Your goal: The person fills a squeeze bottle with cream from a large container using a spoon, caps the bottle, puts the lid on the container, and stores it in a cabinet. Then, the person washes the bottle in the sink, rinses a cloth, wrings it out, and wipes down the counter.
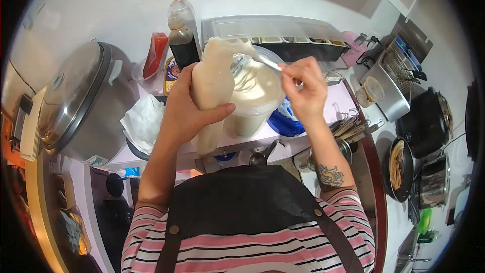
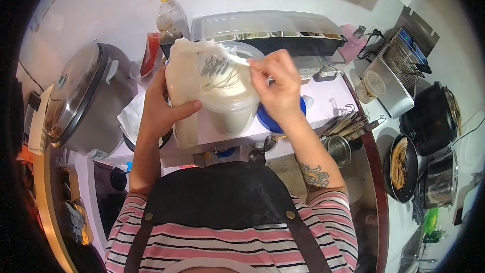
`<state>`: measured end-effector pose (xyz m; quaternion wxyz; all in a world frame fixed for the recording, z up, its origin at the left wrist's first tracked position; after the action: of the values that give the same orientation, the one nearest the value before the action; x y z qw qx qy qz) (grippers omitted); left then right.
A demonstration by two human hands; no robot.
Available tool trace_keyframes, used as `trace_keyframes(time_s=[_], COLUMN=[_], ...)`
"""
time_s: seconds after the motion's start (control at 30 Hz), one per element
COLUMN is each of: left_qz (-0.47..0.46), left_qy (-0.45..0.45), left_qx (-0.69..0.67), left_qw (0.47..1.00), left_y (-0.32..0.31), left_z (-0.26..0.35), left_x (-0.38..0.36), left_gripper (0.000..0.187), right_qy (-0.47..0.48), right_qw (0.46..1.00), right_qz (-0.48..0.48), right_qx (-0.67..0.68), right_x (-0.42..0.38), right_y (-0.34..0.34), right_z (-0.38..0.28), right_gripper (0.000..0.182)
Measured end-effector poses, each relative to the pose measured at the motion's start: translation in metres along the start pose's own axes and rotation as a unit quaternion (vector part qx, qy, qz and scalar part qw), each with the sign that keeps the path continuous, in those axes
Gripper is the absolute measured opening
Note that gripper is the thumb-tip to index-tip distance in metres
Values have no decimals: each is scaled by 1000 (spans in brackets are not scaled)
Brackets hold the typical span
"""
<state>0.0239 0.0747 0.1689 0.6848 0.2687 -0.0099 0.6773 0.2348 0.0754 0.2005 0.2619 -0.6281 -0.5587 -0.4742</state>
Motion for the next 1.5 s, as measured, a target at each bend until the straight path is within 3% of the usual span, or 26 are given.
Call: trace_keyframes(time_s=[0.03,0.1,0.13,0.17,0.23,0.43,0.53,0.6,0.73,0.77,0.87,0.97,1.03,1.1,1.2,1.27,1.3,1.37,1.5], left_qz=[-4,-12,-16,-20,-23,-35,-40,-43,-76,-97,-152,-182,-175,-168,-127,-24,-23,110,177], left_qy=[-3,-5,-14,-23,-38,-27,-23,-26,-19,-31,-72,-51,-48,-44,-53,-74,-73,-143,-166], left_qx=[14,28,30,33,39,-16,-19,-7,-1,18,26,-2,-25,-50,29,96,96,251,345], left_qw=[1000,1000,999,999,998,999,999,999,997,995,985,982,983,984,990,992,992,951,907], left_y=[1,2,3,3,3,1,1,5,10,8,1,-3,-1,1,7,15,12,22,21], left_z=[-1,-3,-3,-2,2,4,-1,-3,-6,-3,9,10,6,2,3,14,14,28,34], left_x=[0,-2,-2,-1,-1,-4,-5,-4,-1,-1,-1,-2,0,1,4,5,4,-1,-4], left_gripper=[76,77,78,79,80,81,81,81,83,85,88,89,88,87,83,76,76,70,69], right_qy=[0,-227,-298,-299,-387,-408,-406,-355,-319,-275,-239,-219,-165,-169,-185,-198,-198,-197,-262], right_qw=[1000,965,934,934,813,810,843,891,927,944,952,942,949,950,953,953,956,958,947], right_qz=[0,8,-8,-5,-70,-139,-128,-186,-158,-160,-164,-207,-239,-238,-232,-225,-216,-209,-186], right_qx=[0,130,196,195,429,397,329,213,116,92,100,144,125,107,64,39,13,-14,3], right_x=[3,2,5,10,5,-4,-6,0,24,38,56,57,59,59,53,49,47,44,37], right_y=[3,6,-1,-1,-32,-52,-33,-17,6,4,-16,-31,-30,-22,-16,-14,-12,-9,-2], right_z=[1,36,34,33,32,23,30,34,58,49,37,29,17,17,25,28,28,24,32], right_gripper=[12,9,11,11,13,9,9,11,17,18,17,11,11,11,11,11,11,11,19])
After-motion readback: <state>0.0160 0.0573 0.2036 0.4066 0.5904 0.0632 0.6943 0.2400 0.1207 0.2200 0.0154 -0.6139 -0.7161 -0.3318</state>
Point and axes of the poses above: each hand's wrist, its own x-axis towards the middle knuckle, its own y-axis out of the back of the hand, z = x × y, the point moved 9 cm from there along x, towards the middle knuckle, and after that the axes turned 6 degrees about x, right-handed, at the moved point
